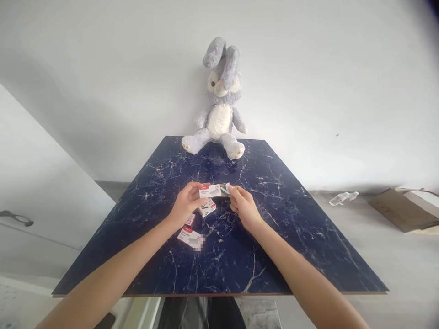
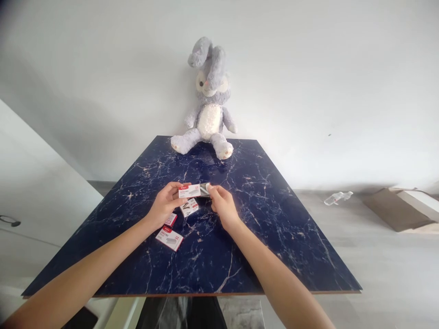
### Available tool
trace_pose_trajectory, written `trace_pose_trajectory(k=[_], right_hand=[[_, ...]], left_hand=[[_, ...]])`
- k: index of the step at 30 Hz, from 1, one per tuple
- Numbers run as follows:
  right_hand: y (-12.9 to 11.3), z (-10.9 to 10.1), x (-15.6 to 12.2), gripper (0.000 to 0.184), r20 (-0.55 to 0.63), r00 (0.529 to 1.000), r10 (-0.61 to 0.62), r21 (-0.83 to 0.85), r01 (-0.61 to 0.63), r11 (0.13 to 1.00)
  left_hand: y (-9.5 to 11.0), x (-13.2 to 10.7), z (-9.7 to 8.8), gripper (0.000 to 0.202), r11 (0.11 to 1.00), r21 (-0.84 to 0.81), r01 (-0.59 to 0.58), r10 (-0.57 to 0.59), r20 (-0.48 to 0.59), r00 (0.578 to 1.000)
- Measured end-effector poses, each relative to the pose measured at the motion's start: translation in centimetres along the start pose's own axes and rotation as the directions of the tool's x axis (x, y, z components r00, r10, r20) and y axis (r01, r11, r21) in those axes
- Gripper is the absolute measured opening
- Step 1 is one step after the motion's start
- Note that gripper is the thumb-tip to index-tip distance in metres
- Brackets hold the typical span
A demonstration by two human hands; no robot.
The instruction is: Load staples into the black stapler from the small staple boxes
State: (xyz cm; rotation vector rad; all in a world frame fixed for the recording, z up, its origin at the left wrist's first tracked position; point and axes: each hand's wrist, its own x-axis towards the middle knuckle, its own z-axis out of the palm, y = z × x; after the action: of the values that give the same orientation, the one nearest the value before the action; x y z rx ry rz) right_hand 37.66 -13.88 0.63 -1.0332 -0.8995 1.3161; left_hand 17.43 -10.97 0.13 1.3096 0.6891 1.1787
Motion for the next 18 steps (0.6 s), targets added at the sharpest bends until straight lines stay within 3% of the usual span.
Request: trace_pose_trajectory(k=[4, 8, 14, 18], right_hand=[[0.4, -0.5, 0.4, 0.043, -0.034, 0.999, 0.021, -0.093, -0.024, 0.995], [0.9, -0.8, 0.8, 0.040, 0.025, 0.996, 0.085, -0.008, -0.085, 0.996], [0.8, -0.9, 0.8, 0.037, 0.013, 0.996, 0.089, 0.066, -0.090, 0.994], [0.2, -0.9, 0.6, 0.043, -0.043, 0.999, 0.007, -0.146, -0.013, 0.989]], left_hand=[[0.7, -0.6, 0.3, 0.040, 0.977, 0.188, -0.101, 0.101, 0.013, 0.995], [1.2, -0.7, 0.6, 0.041, 0.948, 0.278, -0.156, 0.171, -0.031, 0.985], [1.1, -0.1, 0.0, 0.041, 0.966, 0.253, -0.052, 0.064, -0.039, 0.997], [0.8, 0.0, -0.1, 0.049, 0.964, 0.265, -0.036, 0.035, 0.010, 0.999]])
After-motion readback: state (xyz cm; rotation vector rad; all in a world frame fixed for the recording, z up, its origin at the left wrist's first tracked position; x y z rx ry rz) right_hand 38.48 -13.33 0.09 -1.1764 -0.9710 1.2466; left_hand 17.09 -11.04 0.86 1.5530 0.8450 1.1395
